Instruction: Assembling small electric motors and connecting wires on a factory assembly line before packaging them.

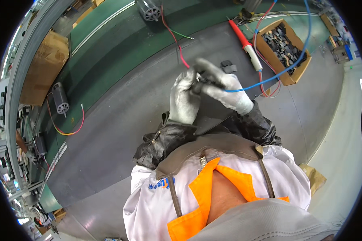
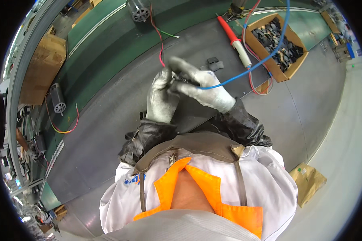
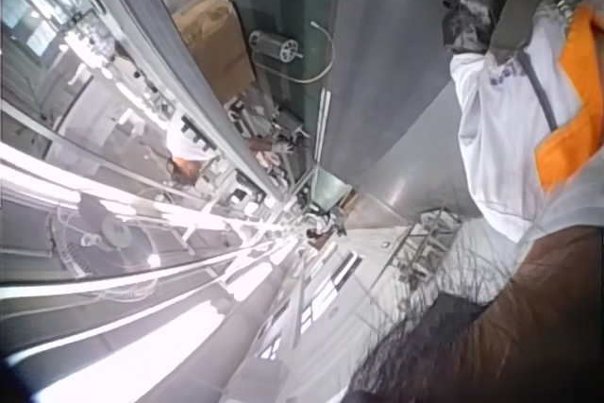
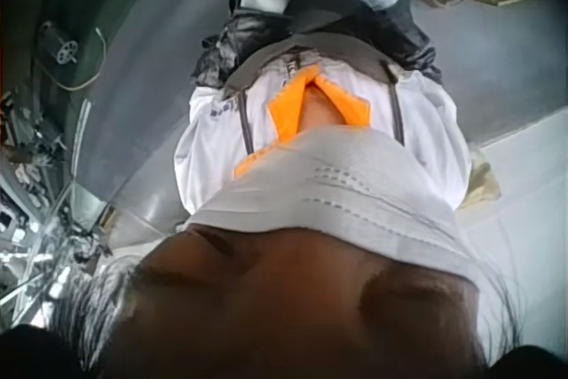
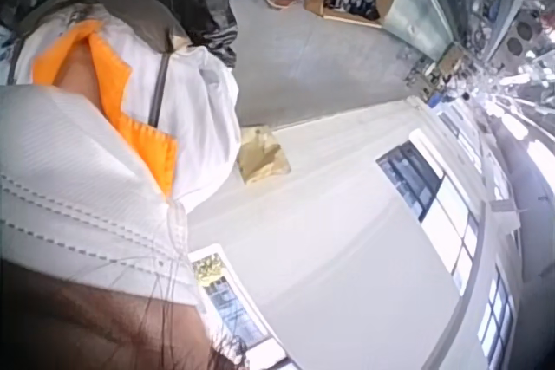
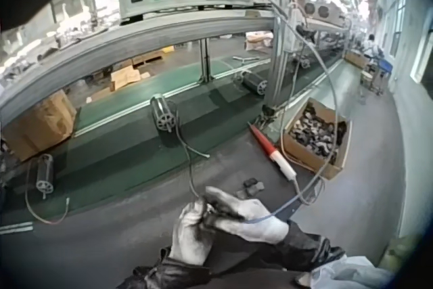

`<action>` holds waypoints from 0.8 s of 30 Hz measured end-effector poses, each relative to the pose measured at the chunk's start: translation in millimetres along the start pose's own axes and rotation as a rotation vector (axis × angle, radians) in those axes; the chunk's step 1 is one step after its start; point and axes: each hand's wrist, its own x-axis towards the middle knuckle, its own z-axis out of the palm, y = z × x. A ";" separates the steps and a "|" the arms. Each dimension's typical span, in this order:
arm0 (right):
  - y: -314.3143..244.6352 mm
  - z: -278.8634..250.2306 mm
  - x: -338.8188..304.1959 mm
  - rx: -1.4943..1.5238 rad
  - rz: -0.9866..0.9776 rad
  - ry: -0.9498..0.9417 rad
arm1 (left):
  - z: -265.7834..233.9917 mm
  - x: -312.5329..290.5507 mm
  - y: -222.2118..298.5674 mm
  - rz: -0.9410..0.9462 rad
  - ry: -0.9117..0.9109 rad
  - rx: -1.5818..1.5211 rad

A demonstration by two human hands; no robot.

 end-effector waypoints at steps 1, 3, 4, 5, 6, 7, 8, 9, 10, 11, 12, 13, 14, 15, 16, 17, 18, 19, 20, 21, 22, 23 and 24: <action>-11.1 -7.0 7.7 -0.088 -0.075 -0.112 | 9.8 -15.2 12.6 0.059 0.003 -0.054; -13.3 -31.7 9.0 -0.483 -0.017 -0.116 | -13.1 -12.2 10.8 0.074 0.032 -0.031; 13.7 -50.5 11.1 -0.471 -0.096 0.035 | -21.1 -9.8 11.4 0.086 0.066 0.000; 20.8 -72.8 19.8 -1.015 -0.153 0.210 | -25.3 -10.0 13.8 0.103 0.083 0.019; 40.6 -88.8 16.9 -1.137 0.052 0.408 | -26.1 -7.8 9.2 0.098 0.076 0.010; 57.5 -106.6 18.2 -1.295 0.061 0.483 | -27.0 -5.8 8.3 0.065 0.039 0.008; 74.5 -119.4 23.4 -1.421 0.281 0.466 | -28.1 -5.6 10.4 0.041 0.004 0.009; 107.4 -139.8 24.4 -1.358 0.262 0.515 | -22.2 -4.9 7.3 0.026 -0.004 0.010; 130.6 -156.2 28.4 -1.290 0.234 0.561 | -15.4 -5.8 3.7 0.032 -0.048 -0.013; 133.1 -152.9 35.7 -1.224 0.206 0.584 | -17.2 -8.7 3.4 0.024 -0.053 -0.041; 132.7 -149.9 39.9 -1.162 0.176 0.603 | -20.6 -7.9 0.2 0.019 -0.063 -0.073; 132.9 -149.3 44.9 -1.092 0.154 0.611 | -29.3 -3.0 -7.4 0.010 -0.095 -0.081; 133.5 -147.5 54.1 -0.856 0.009 0.578 | -30.4 -5.3 -9.9 0.033 -0.093 -0.085; 133.3 -147.5 64.0 -0.452 0.087 0.484 | -30.6 -7.6 -12.0 0.005 -0.074 -0.081; 115.4 -132.0 77.3 -0.047 0.170 0.373 | -33.6 -9.5 -13.4 -0.027 -0.048 -0.075; 89.8 -114.7 93.2 0.001 0.181 0.273 | -35.7 -11.4 -13.6 -0.027 -0.066 -0.067; 67.8 -99.9 106.2 0.041 0.191 0.180 | -36.6 -11.0 -15.9 -0.013 -0.067 -0.069; 60.3 -90.6 121.6 0.044 0.201 0.165 | -35.9 -10.5 -18.7 -0.017 -0.094 -0.099; 54.2 -80.5 136.5 0.043 0.192 0.154 | -36.4 -10.9 -18.5 -0.019 -0.118 -0.132; 49.0 -70.7 150.6 0.031 0.192 0.111 | -37.2 -12.5 -16.6 -0.019 -0.140 -0.129; 46.4 -66.0 166.3 0.020 0.189 0.064 | -39.6 -11.8 -16.5 0.000 -0.136 -0.128; 62.2 -73.0 182.9 0.006 0.171 0.062 | -39.9 -8.7 -19.5 -0.020 -0.118 -0.132; 75.1 -84.8 196.8 0.006 0.162 0.062 | -39.7 -6.3 -21.9 -0.040 -0.099 -0.136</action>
